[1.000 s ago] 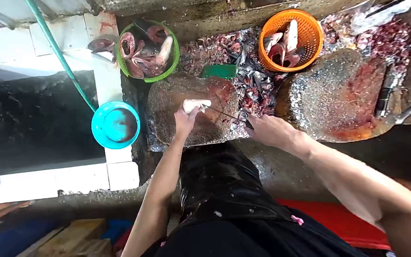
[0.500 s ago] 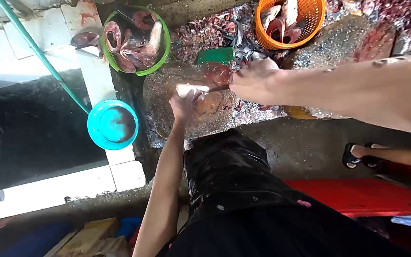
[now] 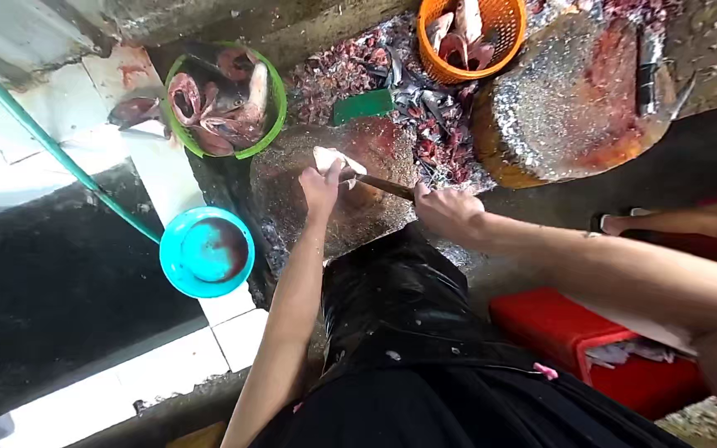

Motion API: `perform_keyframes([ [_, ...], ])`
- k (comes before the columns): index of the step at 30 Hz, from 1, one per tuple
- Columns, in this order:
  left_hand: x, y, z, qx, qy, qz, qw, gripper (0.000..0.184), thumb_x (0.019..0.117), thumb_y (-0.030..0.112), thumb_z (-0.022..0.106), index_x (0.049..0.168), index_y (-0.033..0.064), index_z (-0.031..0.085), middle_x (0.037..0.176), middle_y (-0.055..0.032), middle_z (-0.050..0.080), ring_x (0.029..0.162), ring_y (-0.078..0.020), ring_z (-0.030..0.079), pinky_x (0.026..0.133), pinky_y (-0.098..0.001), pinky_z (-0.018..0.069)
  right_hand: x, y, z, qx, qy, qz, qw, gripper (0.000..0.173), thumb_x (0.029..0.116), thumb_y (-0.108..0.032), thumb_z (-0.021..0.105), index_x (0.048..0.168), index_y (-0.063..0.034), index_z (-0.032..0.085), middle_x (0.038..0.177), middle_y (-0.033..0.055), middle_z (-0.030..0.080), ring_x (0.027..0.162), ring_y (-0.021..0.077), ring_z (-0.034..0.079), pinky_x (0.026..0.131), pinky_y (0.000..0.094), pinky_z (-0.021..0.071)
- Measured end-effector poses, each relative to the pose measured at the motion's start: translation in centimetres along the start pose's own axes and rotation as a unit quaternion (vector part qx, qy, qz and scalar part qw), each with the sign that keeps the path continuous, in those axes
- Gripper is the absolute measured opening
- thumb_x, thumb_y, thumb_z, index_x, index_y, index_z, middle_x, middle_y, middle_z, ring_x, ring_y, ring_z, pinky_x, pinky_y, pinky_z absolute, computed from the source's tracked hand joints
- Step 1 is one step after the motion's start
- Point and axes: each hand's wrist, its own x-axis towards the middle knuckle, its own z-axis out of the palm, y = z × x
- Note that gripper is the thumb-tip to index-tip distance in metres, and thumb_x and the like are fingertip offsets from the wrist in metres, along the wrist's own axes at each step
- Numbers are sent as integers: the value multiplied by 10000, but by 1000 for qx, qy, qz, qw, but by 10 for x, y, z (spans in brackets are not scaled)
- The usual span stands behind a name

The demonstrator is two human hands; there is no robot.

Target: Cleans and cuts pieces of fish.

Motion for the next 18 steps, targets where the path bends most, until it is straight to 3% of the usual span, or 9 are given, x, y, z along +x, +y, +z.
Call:
perform_keyframes([
  [4,2,-6,-4,-20,4,-1,1000,397,894,384,787,1038,24,700,937,-76,756,912,-144,743,897,-386,606,6,-6,44,57,27,34,997,293,1085,-255,414,1249,-21,482,845,254,661,809,501,703,598,623,551],
  [7,5,-3,-2,-22,-3,-6,1000,386,898,378,780,1037,27,697,920,-68,756,893,-134,744,879,-382,610,4,-16,55,77,27,60,995,305,1088,-255,411,1264,-15,477,852,251,668,809,490,711,608,608,563],
  [12,21,2,-6,40,-29,-39,998,451,898,424,764,1063,11,695,949,-119,748,930,-208,739,889,-438,586,-26,-85,-25,68,-49,106,991,241,1018,-29,482,1252,21,457,926,257,646,853,470,703,622,586,563],
  [15,44,29,-12,106,-105,-105,983,534,919,427,738,1151,-47,659,1116,-211,705,1110,-328,680,1002,-520,527,-14,-98,-58,77,-49,82,992,223,979,-33,543,1181,60,526,1027,295,624,902,484,683,639,606,550],
  [17,56,36,-13,128,-117,-120,978,534,921,422,730,1167,-46,649,1172,-223,682,1161,-342,654,1021,-521,513,-6,-85,-55,86,-22,64,994,181,966,-64,559,1108,45,586,1024,286,642,903,485,684,629,627,550],
  [18,60,38,-12,120,-111,-125,979,532,916,417,735,1171,-41,648,1180,-225,678,1166,-345,651,1020,-524,515,-3,-75,-43,102,-7,68,992,200,983,-98,538,1129,32,579,1024,276,650,911,481,687,641,630,553],
])
